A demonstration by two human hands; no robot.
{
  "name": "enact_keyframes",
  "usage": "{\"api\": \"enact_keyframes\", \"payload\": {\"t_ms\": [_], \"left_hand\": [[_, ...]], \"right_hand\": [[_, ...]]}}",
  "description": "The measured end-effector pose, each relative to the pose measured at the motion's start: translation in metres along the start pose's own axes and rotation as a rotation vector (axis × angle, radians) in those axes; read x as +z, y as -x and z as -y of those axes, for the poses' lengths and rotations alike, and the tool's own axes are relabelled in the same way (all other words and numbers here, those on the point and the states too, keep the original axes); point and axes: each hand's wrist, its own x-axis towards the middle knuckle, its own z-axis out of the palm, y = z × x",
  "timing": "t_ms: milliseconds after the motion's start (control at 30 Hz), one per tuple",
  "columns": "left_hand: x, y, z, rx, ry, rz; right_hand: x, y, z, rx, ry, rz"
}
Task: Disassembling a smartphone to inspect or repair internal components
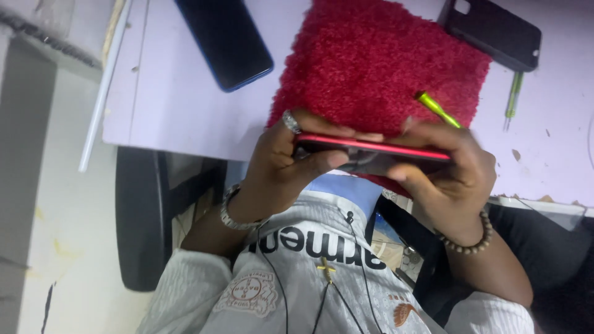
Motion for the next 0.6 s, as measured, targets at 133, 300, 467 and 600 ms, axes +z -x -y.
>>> {"api": "enact_keyframes", "payload": {"t_ms": [133,300,467,600], "left_hand": [[0.000,0.005,0.008,0.027,-0.218,-0.055],[-0.005,0.009,0.015,0.088,-0.332,-0.055],[0.012,0.000,0.009,-0.003,0.209,0.021],[0.006,0.043,0.108,0.195,0.186,0.108]], "right_hand": [[0.004,0.005,0.012,0.166,-0.122,-0.069],[0.004,0.007,0.009,0.137,-0.139,-0.056],[0.027,0.006,-0.006,0.443,-0.348,-0.216],[0.054,0.017,0.019,0.626,-1.029,-0.406]]}}
